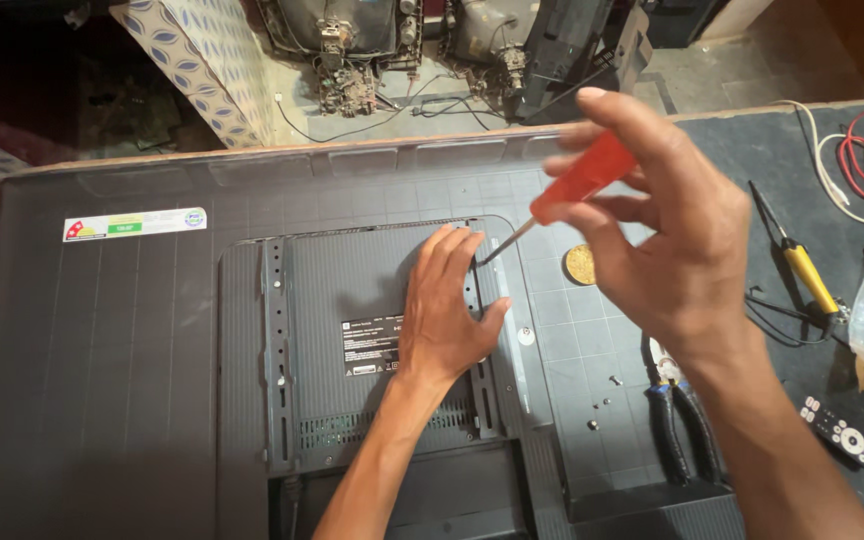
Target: The person uses a screwdriver to attach a metal stand to the back of a flat-screen television. They repeatedly pick up screws, align the stand, and tighten the screws into place on the television's back panel.
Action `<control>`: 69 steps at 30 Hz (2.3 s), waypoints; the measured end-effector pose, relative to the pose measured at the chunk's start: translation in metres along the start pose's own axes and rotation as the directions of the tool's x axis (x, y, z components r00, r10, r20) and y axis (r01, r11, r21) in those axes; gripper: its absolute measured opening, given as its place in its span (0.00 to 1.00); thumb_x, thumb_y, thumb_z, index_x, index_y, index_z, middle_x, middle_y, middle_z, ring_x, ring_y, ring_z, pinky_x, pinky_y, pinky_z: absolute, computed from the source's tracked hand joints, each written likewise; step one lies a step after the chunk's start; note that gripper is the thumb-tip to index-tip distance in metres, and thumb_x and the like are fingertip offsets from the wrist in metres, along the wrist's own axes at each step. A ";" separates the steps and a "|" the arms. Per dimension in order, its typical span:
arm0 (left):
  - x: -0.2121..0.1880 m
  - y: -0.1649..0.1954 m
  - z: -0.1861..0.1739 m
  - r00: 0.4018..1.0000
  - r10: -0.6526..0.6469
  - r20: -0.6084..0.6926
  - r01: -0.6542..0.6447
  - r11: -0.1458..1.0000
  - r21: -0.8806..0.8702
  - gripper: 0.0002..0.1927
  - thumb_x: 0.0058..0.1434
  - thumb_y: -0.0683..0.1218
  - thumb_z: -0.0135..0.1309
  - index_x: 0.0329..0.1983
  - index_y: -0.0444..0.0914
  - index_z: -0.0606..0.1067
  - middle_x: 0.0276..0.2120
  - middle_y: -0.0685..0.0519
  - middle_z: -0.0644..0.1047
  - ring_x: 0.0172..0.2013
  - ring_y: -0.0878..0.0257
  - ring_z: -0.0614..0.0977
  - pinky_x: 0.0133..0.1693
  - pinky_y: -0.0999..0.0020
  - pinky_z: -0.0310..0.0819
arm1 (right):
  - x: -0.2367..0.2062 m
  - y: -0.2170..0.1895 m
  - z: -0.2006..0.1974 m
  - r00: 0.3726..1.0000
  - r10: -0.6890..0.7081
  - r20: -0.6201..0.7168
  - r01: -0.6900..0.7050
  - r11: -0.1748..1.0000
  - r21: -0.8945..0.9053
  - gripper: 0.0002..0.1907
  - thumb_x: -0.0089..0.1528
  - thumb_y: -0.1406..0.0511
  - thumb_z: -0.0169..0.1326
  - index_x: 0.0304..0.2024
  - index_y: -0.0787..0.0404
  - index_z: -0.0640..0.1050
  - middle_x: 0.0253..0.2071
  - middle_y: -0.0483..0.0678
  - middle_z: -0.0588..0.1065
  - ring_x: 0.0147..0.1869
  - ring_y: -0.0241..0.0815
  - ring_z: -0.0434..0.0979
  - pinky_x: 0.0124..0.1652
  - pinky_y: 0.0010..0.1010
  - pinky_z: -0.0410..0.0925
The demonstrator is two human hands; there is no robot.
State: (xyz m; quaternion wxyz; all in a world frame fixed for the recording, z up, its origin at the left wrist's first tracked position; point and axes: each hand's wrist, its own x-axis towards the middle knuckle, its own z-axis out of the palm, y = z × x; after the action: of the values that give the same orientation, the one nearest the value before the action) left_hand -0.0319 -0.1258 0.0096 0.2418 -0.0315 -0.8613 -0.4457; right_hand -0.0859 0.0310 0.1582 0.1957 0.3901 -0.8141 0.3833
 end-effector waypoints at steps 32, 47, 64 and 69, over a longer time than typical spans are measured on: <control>-0.003 -0.007 0.007 0.998 -0.019 0.056 0.014 0.995 0.097 0.32 0.45 0.43 0.66 0.57 0.38 0.75 0.67 0.37 0.63 0.69 0.38 0.61 0.67 0.47 0.58 | 0.020 -0.002 -0.002 0.998 -0.057 0.019 0.059 0.996 -0.066 0.40 0.58 0.73 0.73 0.69 0.59 0.68 0.50 0.50 0.76 0.51 0.41 0.82 0.50 0.30 0.81; -0.006 -0.010 0.011 0.998 0.021 0.064 -0.029 0.990 0.139 0.32 0.47 0.43 0.65 0.58 0.37 0.73 0.68 0.37 0.61 0.70 0.39 0.59 0.67 0.46 0.57 | 0.007 0.008 0.003 0.993 -0.116 -0.004 0.115 0.993 -0.032 0.38 0.66 0.73 0.72 0.71 0.55 0.65 0.53 0.48 0.75 0.57 0.39 0.83 0.53 0.28 0.79; -0.003 -0.004 0.009 0.992 -0.065 0.111 0.047 0.985 0.164 0.43 0.46 0.43 0.66 0.66 0.32 0.64 0.67 0.39 0.62 0.70 0.41 0.60 0.68 0.49 0.56 | 0.000 0.020 0.007 0.997 -0.073 -0.029 0.076 0.992 0.103 0.39 0.66 0.75 0.67 0.73 0.56 0.61 0.61 0.52 0.73 0.61 0.41 0.82 0.56 0.30 0.81; -0.002 -0.005 0.009 0.993 -0.046 0.105 0.028 0.985 0.171 0.43 0.47 0.43 0.65 0.67 0.32 0.63 0.67 0.39 0.62 0.70 0.41 0.60 0.68 0.50 0.56 | -0.001 0.021 0.006 0.994 -0.094 -0.061 0.095 0.995 0.008 0.42 0.63 0.72 0.75 0.72 0.53 0.64 0.59 0.52 0.75 0.55 0.40 0.84 0.49 0.30 0.80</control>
State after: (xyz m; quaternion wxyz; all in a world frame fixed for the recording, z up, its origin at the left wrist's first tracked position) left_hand -0.0352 -0.1210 0.0008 0.1883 -0.0191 -0.9083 -0.3731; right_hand -0.1014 0.0351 0.1440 0.2360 0.4175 -0.7862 0.3897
